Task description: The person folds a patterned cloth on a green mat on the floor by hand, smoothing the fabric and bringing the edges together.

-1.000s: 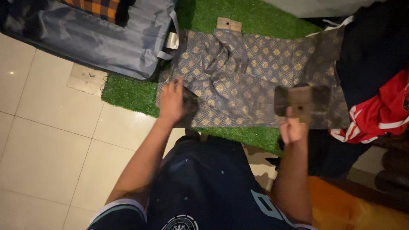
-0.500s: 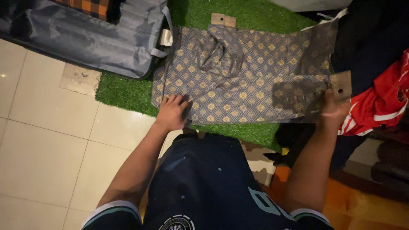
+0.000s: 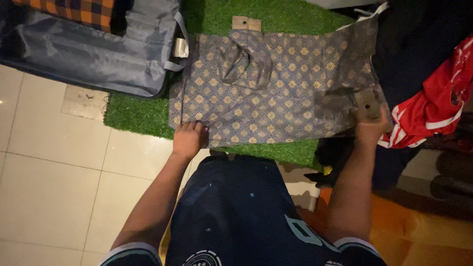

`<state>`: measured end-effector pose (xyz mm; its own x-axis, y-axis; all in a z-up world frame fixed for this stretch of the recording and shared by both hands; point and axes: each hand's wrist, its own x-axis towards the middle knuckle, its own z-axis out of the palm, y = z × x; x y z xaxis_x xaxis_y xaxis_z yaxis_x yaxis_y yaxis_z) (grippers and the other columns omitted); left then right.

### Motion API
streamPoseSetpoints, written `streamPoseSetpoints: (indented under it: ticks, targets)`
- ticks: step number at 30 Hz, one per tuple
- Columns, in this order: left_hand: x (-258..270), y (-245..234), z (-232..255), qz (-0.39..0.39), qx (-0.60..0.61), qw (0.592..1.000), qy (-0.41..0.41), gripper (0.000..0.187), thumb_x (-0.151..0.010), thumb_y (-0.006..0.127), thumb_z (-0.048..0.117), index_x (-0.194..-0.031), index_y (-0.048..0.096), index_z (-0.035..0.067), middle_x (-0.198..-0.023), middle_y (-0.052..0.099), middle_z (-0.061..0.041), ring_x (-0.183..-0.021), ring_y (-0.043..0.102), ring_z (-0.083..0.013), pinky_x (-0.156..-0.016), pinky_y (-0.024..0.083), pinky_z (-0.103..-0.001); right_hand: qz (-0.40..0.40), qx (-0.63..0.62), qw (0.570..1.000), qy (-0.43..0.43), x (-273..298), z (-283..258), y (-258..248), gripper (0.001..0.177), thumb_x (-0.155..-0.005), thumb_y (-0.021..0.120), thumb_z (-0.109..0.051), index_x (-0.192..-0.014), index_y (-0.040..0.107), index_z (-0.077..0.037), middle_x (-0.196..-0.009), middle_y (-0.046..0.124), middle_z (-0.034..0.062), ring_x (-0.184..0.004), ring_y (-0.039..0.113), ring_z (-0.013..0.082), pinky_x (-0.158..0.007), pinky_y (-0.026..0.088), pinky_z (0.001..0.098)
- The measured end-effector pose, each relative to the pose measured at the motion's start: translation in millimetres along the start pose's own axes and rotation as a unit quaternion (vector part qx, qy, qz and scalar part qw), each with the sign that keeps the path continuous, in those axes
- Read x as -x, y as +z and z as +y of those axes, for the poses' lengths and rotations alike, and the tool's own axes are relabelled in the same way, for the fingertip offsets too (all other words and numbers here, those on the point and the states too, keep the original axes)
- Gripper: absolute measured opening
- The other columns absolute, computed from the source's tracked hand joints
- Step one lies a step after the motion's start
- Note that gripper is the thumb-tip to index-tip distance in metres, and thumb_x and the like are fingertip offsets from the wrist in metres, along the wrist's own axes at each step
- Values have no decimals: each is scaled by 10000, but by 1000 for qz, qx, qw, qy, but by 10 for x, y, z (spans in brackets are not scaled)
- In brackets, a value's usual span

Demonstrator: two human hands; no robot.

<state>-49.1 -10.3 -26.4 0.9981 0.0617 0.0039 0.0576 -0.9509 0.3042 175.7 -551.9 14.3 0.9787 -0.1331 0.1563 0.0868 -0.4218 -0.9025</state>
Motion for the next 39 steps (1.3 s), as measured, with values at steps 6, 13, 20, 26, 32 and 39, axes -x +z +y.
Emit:
streamPoseSetpoints:
  ticks: [6, 13, 20, 26, 32, 39]
  targets:
    - [-9, 40, -47, -7, -14, 1000, 12, 325, -982, 591, 413, -966, 652, 94, -938, 709, -108, -921, 678, -328, -860, 504, -467, 34, 123, 988, -91, 66, -48, -23, 532, -786, 875, -46, -1246, 620, 31, -1192, 661, 104, -1106, 632, 235, -994, 506, 365]
    - [1, -24, -27, -41, -21, 999, 5, 291, -1000, 579, 384, -974, 658, 105, -973, 720, -109, -887, 687, -342, -858, 484, -475, -2, 175, 984, -24, -9, 131, -80, 348, -850, 805, -114, -1170, 692, -35, -1105, 719, 119, -1061, 678, 273, -963, 518, 390]
    - [-25, -156, 122, -37, -24, 999, -10, 304, -981, 596, 401, -964, 670, 107, -987, 723, -123, -904, 690, -348, -870, 477, -507, -21, 387, 907, -164, 132, -75, 133, 302, -925, 766, -97, -1209, 675, -43, -1085, 708, 201, -1040, 658, 422, -905, 507, 493]
    - [-68, -165, 240, -10, -20, 1000, 1, 298, -967, 598, 387, -989, 681, 102, -1008, 721, -134, -964, 675, -363, -858, 481, -521, 2, 226, 970, -87, 203, -163, 122, 311, -915, 736, -117, -1205, 645, -48, -1104, 687, 182, -1071, 668, 356, -948, 516, 435]
    - [-18, 34, 173, -12, -16, 1000, 1, 254, -1010, 560, 331, -1007, 635, 89, -1041, 710, -125, -1007, 661, -357, -908, 476, -525, 24, 103, 992, -75, 97, -14, -88, 327, -930, 771, -111, -1201, 604, -39, -1140, 634, 192, -1076, 655, 335, -960, 501, 382]
    - [3, 50, 176, 0, -7, 1000, 2, 236, -1026, 537, 316, -1023, 615, 93, -1026, 699, -128, -990, 654, -358, -906, 471, -532, 32, 385, 911, -146, 113, -202, -224, 316, -909, 828, -133, -1166, 662, -52, -1120, 672, 218, -1069, 609, 431, -911, 490, 513]
